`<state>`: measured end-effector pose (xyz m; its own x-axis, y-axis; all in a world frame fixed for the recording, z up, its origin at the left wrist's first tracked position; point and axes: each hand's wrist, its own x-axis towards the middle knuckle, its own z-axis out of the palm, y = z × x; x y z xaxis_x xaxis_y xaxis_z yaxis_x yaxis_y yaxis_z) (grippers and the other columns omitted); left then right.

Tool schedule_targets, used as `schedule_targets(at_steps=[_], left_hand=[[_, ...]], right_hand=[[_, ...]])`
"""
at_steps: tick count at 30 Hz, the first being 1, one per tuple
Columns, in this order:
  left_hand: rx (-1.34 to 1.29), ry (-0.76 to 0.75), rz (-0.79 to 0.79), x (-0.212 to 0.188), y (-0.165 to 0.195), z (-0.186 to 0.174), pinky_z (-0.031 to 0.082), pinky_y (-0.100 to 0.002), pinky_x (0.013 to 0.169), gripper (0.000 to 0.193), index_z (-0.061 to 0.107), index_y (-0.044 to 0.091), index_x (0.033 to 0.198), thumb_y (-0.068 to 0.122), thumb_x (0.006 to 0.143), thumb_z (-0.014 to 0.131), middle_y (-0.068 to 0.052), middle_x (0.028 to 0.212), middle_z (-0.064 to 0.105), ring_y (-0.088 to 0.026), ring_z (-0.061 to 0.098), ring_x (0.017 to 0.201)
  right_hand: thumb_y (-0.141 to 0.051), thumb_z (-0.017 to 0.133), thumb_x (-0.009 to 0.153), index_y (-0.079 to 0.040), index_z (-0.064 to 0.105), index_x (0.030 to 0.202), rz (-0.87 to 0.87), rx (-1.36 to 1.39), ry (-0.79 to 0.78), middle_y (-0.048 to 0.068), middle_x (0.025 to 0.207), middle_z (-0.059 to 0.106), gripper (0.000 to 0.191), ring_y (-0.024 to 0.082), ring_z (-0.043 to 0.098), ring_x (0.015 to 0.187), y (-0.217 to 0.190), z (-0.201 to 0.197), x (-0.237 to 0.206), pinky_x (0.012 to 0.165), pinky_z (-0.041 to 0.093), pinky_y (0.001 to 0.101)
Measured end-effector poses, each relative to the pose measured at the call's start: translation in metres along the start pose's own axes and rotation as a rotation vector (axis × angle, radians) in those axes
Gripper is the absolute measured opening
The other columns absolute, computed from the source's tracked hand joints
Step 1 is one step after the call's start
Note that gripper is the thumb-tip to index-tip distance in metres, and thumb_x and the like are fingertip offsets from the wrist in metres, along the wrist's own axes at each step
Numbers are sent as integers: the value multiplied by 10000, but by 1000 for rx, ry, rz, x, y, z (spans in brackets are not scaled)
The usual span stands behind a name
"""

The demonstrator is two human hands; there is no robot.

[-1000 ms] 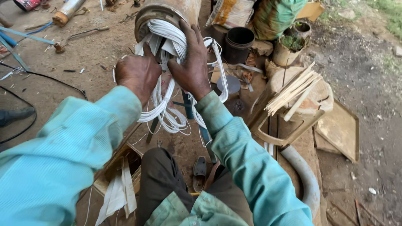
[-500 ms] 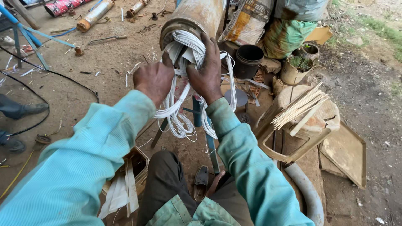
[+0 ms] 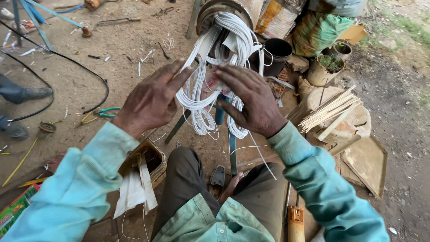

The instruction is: The person coils white electrical cables by hand into loops and places them into a metal bucket. They repeatedly pull lengths of cable, fold them into loops, and stack them inside the bucket.

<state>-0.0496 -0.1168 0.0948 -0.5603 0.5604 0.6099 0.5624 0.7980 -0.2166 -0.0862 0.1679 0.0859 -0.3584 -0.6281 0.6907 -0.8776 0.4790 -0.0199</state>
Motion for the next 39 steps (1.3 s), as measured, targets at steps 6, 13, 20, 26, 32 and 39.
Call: schedule_targets(at_steps=[6, 13, 20, 26, 32, 39], left_hand=[[119, -219, 226, 41, -32, 25, 572, -409, 857, 649, 595, -103, 1348, 451, 1021, 508, -293, 1409, 587, -371, 639, 1190], [333, -140, 348, 58, -45, 24, 592, -376, 878, 544, 659, -30, 1198, 410, 1017, 396, -229, 1307, 643, -303, 690, 1140], [55, -577, 63, 73, -42, -7, 523, -336, 469, 549, 689, 30, 983, 529, 1035, 464, -98, 804, 664, -174, 623, 545], [75, -525, 50, 69, -46, -2, 513, -298, 388, 270, 692, -13, 1047, 209, 1013, 541, -106, 936, 695, -160, 606, 520], [-92, 20, 7, 20, -28, 31, 616, -373, 751, 336, 648, 32, 1288, 157, 976, 626, -185, 1296, 669, -282, 712, 987], [-443, 321, 126, -3, 0, 30, 448, -567, 1050, 549, 608, 56, 1366, 463, 1004, 532, -185, 1114, 706, -353, 701, 1054]], right_hand=[[-445, 638, 1013, -95, 594, 1435, -105, -170, -157, 121, 1461, 616, 551, 303, 568, 1379, 10, -8, 22, 1158, 438, 484], [-538, 578, 993, -78, 628, 1366, -103, -234, -137, 129, 1407, 651, 595, 320, 620, 1319, 30, 2, 25, 1079, 489, 467], [-494, 576, 1032, -88, 688, 1271, -81, -153, -137, 124, 1278, 720, 485, 317, 695, 1220, 37, -5, 30, 1015, 570, 464], [-453, 673, 977, -77, 709, 1244, -11, -113, -119, 124, 1255, 729, 463, 318, 688, 1239, 24, -6, 37, 1014, 577, 430], [-117, 727, 832, -25, 661, 1323, 71, 66, -152, 175, 1411, 667, 504, 325, 629, 1348, 9, -10, 34, 1185, 497, 437], [-46, 840, 892, 89, 190, 1579, 551, 266, 79, 249, 1588, 302, 955, 366, 353, 1471, 32, 7, 52, 1178, 419, 428]])
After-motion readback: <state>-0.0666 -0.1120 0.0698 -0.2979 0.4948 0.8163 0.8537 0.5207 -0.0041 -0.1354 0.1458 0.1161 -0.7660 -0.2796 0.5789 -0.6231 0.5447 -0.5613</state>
